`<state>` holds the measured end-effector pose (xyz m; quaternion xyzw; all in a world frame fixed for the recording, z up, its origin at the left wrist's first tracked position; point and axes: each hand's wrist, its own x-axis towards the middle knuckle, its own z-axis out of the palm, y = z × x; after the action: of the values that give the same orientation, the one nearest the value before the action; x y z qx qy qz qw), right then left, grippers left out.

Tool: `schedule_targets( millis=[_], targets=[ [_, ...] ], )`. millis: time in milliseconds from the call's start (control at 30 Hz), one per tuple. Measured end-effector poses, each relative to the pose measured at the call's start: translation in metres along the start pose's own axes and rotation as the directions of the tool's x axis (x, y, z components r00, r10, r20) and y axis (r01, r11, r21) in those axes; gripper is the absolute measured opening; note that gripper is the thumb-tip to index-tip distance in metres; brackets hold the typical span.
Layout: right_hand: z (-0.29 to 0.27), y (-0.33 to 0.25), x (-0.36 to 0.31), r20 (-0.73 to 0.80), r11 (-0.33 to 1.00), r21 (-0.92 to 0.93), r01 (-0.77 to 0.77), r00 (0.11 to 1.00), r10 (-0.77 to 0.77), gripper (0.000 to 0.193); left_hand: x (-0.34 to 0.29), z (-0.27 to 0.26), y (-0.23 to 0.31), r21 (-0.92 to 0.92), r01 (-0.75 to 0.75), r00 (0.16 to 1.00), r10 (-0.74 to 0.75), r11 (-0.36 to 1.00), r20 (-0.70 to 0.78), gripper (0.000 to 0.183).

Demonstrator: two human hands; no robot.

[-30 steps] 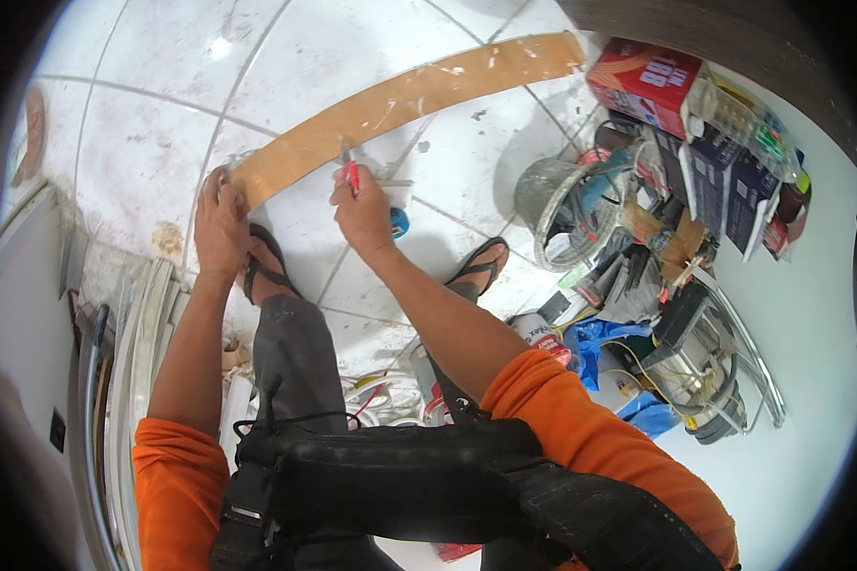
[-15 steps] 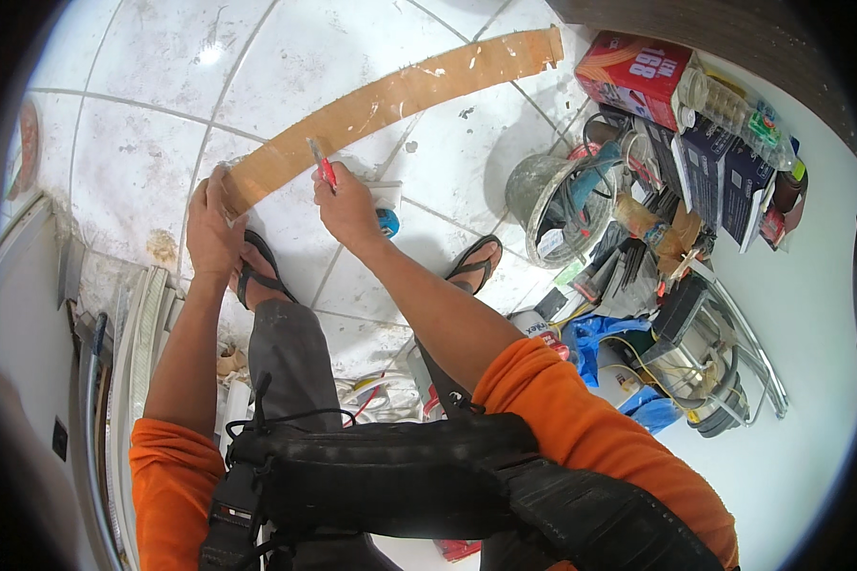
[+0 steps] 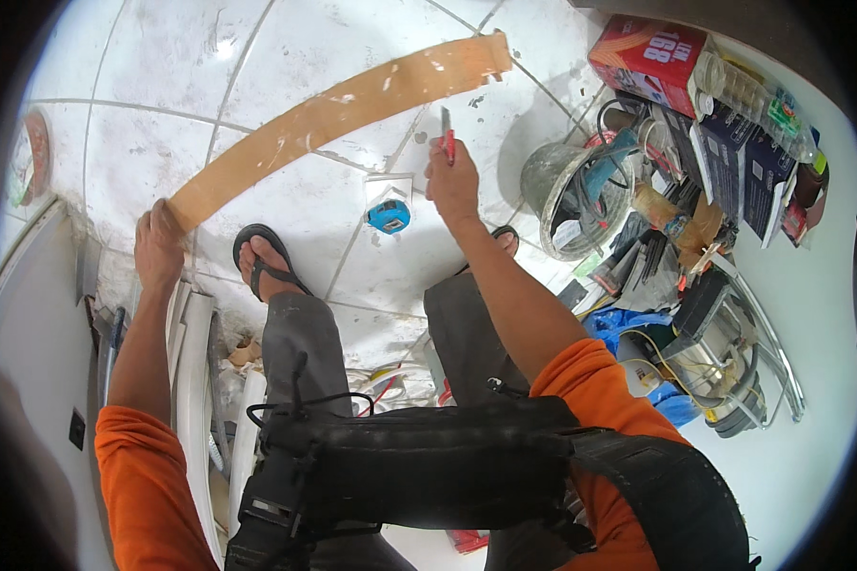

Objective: The person sits on a tiled floor and uses a utility knife and a metal ruler to cut a white rectangular sheet into smaller pieces. They then move to a different area and cut a long strip of cardboard.

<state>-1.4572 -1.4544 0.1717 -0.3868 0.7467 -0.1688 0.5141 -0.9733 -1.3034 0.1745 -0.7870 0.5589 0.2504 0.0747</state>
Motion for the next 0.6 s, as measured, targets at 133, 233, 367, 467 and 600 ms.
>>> schedule_targets(
  millis=[133,233,367,467,600],
  targets=[
    [-0.023,-0.003,0.007,-0.109,0.987,-0.158,-0.035,0.994,0.018,0.024,-0.008,0.002,0.029,0.015,-0.079,0.985,0.080,0.997,-0.153,0.081],
    [-0.041,0.003,0.036,-0.155,0.957,-0.291,-0.003,0.987,-0.044,0.024,0.012,0.003,0.106,-0.121,-0.321,0.942,0.304,0.940,-0.140,0.082],
    [-0.067,-0.022,0.077,-0.179,0.884,-0.466,-0.020,0.981,-0.072,0.025,0.052,0.003,0.235,-0.189,-0.533,0.846,0.520,0.825,-0.116,0.071],
    [-0.080,-0.060,0.101,-0.129,0.706,-0.706,0.052,0.971,-0.200,0.027,0.084,0.010,0.318,-0.241,-0.589,0.807,0.574,0.771,-0.138,0.066],
    [-0.085,-0.081,0.137,0.014,0.634,-0.761,0.140,0.980,-0.200,0.027,0.137,0.012,0.411,-0.068,-0.613,0.790,0.612,0.787,-0.035,0.079]
  ],
)
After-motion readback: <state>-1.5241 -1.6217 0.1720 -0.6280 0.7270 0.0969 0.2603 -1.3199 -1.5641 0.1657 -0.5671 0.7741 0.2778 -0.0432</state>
